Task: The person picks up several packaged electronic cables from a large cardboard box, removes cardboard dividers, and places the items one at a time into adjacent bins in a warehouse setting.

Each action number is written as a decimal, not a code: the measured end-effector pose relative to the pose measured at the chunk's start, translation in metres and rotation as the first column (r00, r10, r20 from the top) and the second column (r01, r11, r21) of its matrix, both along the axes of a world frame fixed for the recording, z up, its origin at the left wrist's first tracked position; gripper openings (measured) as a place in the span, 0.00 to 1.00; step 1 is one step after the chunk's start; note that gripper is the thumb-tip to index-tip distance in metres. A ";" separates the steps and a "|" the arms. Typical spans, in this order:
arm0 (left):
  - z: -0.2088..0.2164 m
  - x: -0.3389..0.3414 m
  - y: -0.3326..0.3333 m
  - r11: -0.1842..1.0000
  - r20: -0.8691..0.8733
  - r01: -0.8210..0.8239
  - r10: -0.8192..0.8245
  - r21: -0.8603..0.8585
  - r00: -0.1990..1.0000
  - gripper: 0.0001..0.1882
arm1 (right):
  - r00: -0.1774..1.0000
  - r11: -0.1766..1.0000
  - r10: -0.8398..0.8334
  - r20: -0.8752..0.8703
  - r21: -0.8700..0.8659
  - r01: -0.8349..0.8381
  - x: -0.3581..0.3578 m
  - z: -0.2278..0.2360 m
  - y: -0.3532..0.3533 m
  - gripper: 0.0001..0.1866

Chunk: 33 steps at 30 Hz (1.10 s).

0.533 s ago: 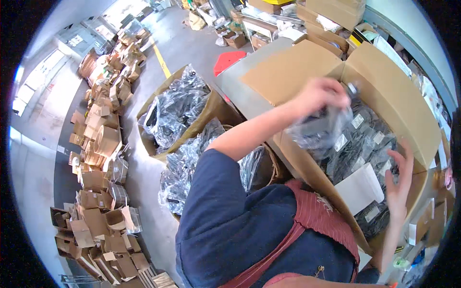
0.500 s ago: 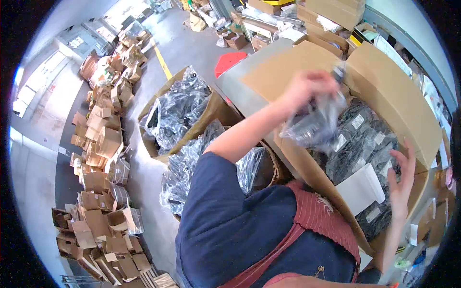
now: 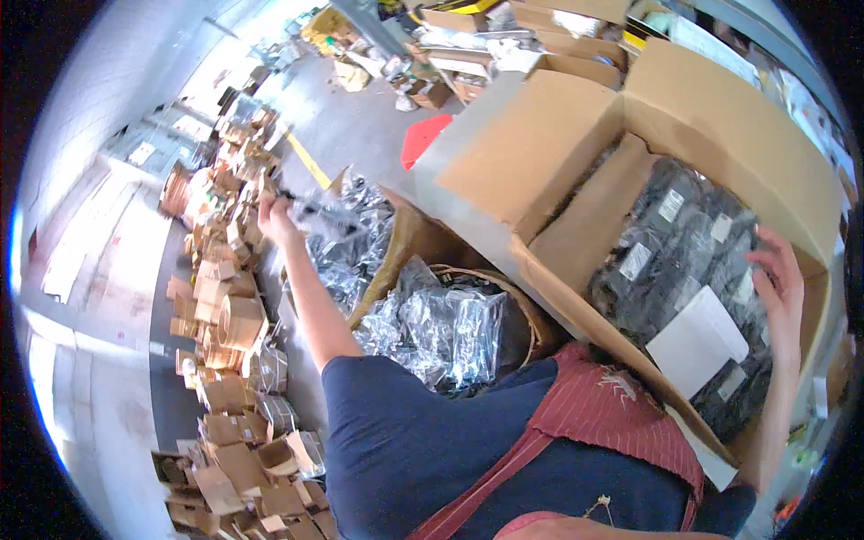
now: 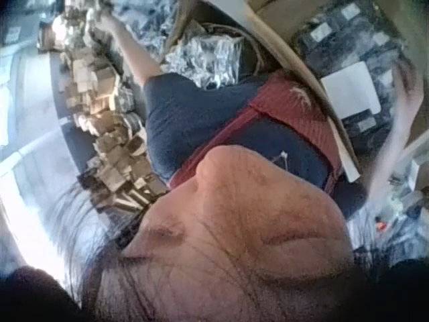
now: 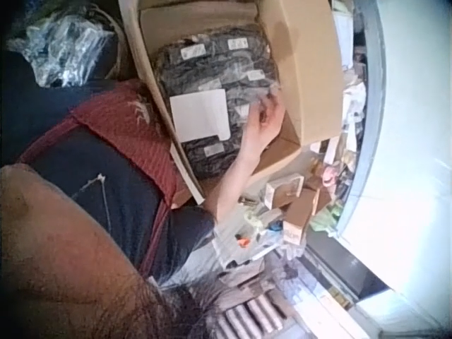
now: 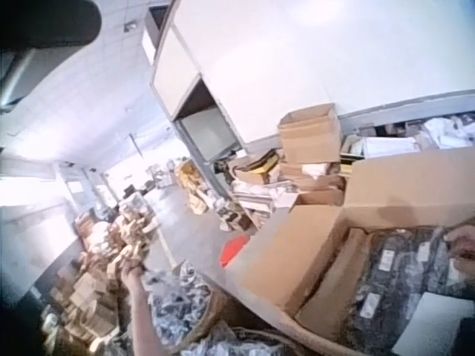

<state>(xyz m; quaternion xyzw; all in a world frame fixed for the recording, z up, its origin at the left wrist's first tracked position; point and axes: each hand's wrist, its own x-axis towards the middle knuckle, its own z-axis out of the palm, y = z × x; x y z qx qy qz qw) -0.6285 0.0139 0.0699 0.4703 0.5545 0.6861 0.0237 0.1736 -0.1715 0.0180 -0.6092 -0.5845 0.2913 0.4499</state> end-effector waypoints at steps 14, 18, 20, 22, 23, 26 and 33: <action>-0.013 0.373 0.046 0.709 -0.232 0.593 -0.695 -0.381 0.681 0.13 | 0.898 0.995 0.098 -0.429 0.037 -0.091 -0.002 -0.002 0.013 0.25; -0.064 0.503 0.048 0.418 -0.313 0.668 -0.908 -0.616 0.280 0.15 | 0.899 0.994 0.109 -0.424 0.044 -0.100 -0.003 -0.003 0.012 0.26; -0.088 0.550 0.054 0.412 -0.395 0.442 -0.909 -0.797 0.134 0.33 | 0.882 0.995 0.099 -0.462 0.046 -0.088 -0.003 -0.006 0.013 0.26; -0.114 0.586 0.060 0.329 -0.323 0.154 -0.944 -0.932 0.061 0.51 | 0.871 0.997 0.076 -0.485 0.052 -0.059 0.003 -0.019 0.017 0.28; -0.117 0.599 0.055 0.278 -0.275 0.040 -0.959 -0.960 0.070 0.57 | 0.853 0.997 0.069 -0.518 0.058 -0.045 0.006 -0.022 0.019 0.28; -0.123 0.600 0.068 0.199 -0.194 0.104 -0.979 -0.974 0.056 0.64 | 0.883 0.999 0.002 -0.469 0.038 0.018 0.013 -0.024 0.020 0.28; -0.107 0.585 0.072 0.134 -0.062 0.210 -0.946 -0.969 0.317 0.58 | 0.847 0.995 -0.066 -0.528 0.025 0.093 0.025 -0.015 0.022 0.30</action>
